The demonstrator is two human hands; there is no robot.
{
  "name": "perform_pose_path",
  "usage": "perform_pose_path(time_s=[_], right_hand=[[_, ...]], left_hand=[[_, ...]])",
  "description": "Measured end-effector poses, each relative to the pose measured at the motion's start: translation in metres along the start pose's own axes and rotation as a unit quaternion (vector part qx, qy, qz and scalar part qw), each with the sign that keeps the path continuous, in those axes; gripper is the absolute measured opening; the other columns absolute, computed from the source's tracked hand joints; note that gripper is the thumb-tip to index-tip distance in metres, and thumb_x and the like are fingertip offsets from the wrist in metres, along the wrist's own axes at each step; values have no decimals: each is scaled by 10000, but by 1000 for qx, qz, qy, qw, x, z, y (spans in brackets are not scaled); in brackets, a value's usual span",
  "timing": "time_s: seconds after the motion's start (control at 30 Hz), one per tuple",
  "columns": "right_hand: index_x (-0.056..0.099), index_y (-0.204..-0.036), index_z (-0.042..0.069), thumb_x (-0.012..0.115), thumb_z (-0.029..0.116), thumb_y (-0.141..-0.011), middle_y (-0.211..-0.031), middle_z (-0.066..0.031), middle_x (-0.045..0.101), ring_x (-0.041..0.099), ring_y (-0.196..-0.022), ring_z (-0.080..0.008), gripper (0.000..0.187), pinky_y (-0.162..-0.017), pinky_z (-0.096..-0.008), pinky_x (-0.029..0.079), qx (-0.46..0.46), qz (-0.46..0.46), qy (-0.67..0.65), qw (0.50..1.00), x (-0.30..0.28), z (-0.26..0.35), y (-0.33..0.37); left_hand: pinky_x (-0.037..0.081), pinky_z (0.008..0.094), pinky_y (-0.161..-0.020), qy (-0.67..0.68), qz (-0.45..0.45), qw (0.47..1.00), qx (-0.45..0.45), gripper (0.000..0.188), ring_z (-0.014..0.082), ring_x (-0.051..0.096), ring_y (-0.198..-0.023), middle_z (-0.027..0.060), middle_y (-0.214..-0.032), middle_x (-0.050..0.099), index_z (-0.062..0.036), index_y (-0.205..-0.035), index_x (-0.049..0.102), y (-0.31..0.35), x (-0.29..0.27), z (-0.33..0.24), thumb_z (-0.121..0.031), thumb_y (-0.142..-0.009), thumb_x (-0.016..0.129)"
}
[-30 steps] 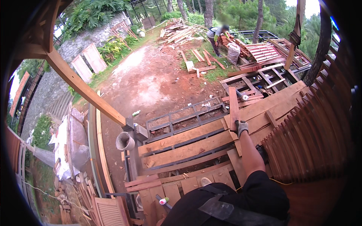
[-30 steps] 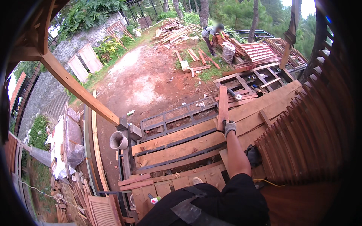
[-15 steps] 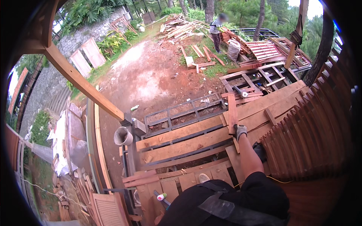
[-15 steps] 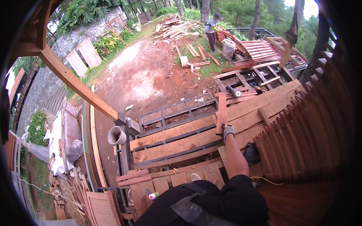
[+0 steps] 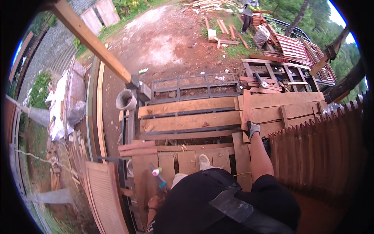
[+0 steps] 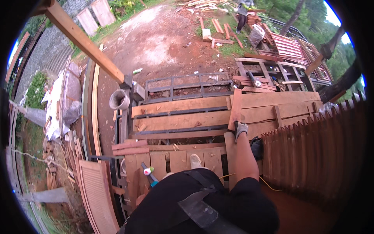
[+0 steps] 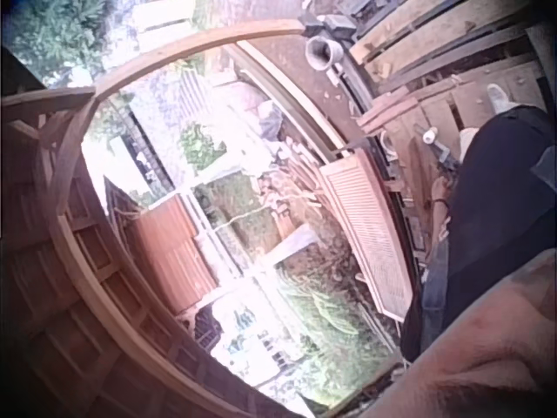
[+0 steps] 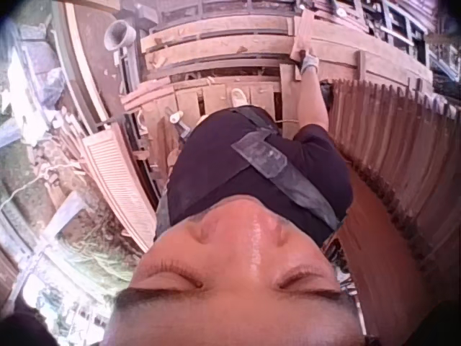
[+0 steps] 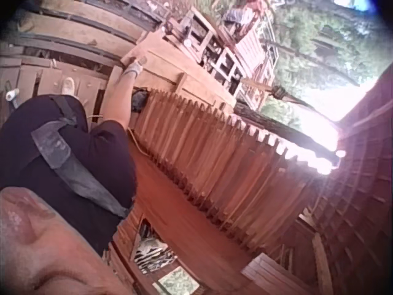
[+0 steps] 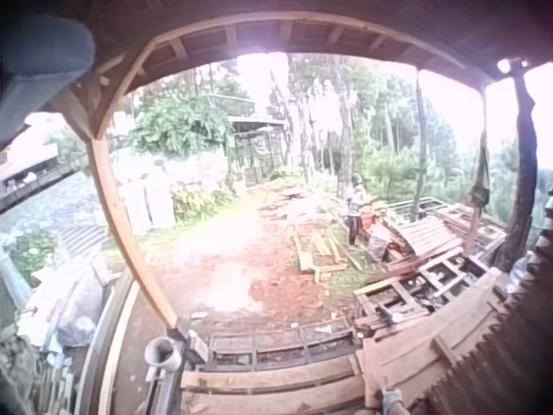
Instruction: The person sits on a wooden platform and assembles a wooden headboard or panel. They position a wooden slat, use a square ruler and pencil to mark measurements, and hand a piece of wood to a coworker. The person continues to measure and mark the wood with a square and pencil.
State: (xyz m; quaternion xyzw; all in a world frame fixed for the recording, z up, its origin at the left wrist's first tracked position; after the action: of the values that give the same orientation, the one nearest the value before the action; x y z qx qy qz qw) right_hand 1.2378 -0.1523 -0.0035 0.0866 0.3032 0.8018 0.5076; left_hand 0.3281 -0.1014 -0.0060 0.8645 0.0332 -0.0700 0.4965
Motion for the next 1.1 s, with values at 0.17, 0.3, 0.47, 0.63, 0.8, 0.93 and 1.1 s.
perform_pose_path(time_s=[0.17,0.3,0.47,0.63,0.8,0.93,1.1], right_hand=[[632,-830,117,704,266,-835,-686,-67,601,602,-565,-240,165,-496,-355,574,160,-18,-42,986,15,-24,74],[646,-869,139,750,270,-796,-718,-67,635,618,-573,-260,182,-478,-370,546,238,-3,-79,968,67,-54,109],[660,-904,115,714,195,-788,-774,-98,664,633,-590,-282,151,-499,-389,564,262,57,-6,963,101,-62,112],[622,-895,178,709,340,-794,-684,-74,628,563,-477,-254,210,-394,-390,421,225,61,41,972,140,-47,113],[632,-930,135,746,267,-755,-706,-90,620,580,-499,-259,247,-405,-350,475,180,32,28,983,167,-11,130],[632,-942,123,745,256,-754,-745,-93,627,605,-541,-262,256,-424,-347,504,166,22,26,986,179,0,115],[619,-949,85,747,203,-754,-776,-106,623,613,-567,-274,262,-483,-365,567,174,7,7,985,183,-8,64]], left_hand=[[488,296,-640,-121,-61,991,-19,302,154,668,-862,33,-1015,688,-92,-1155,619,68,16,-45,-295,-938,566],[495,279,-610,-55,-87,994,-30,243,123,652,-764,19,-890,675,-64,-1052,668,61,-11,-14,-250,-907,610],[479,255,-587,-51,-85,994,-43,261,120,653,-753,36,-883,687,-53,-1051,655,40,-16,-6,-270,-908,639],[504,291,-643,-35,-50,997,-49,295,144,658,-838,33,-974,679,-62,-1117,630,9,-22,-11,-288,-932,591],[499,286,-658,-64,-62,994,-61,292,125,637,-821,15,-974,671,-61,-1120,635,0,-18,-54,-276,-928,587],[495,283,-635,-5,-24,999,-48,268,137,627,-798,15,-948,656,-79,-1119,623,-39,-20,-70,-263,-927,585],[463,286,-549,-10,-62,998,-19,184,134,594,-687,24,-865,634,-68,-1023,622,-108,-5,-101,-219,-934,570]])
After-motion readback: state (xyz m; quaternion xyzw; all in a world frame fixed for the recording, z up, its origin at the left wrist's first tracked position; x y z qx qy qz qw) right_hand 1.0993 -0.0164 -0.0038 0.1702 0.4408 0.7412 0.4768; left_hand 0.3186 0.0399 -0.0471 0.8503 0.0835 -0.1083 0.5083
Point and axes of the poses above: each hand's wrist, its own y-axis away from the middle knuckle, its own x-axis out of the palm, z = x × y, the point moved 10 cm from there along -y, towards the middle knuckle
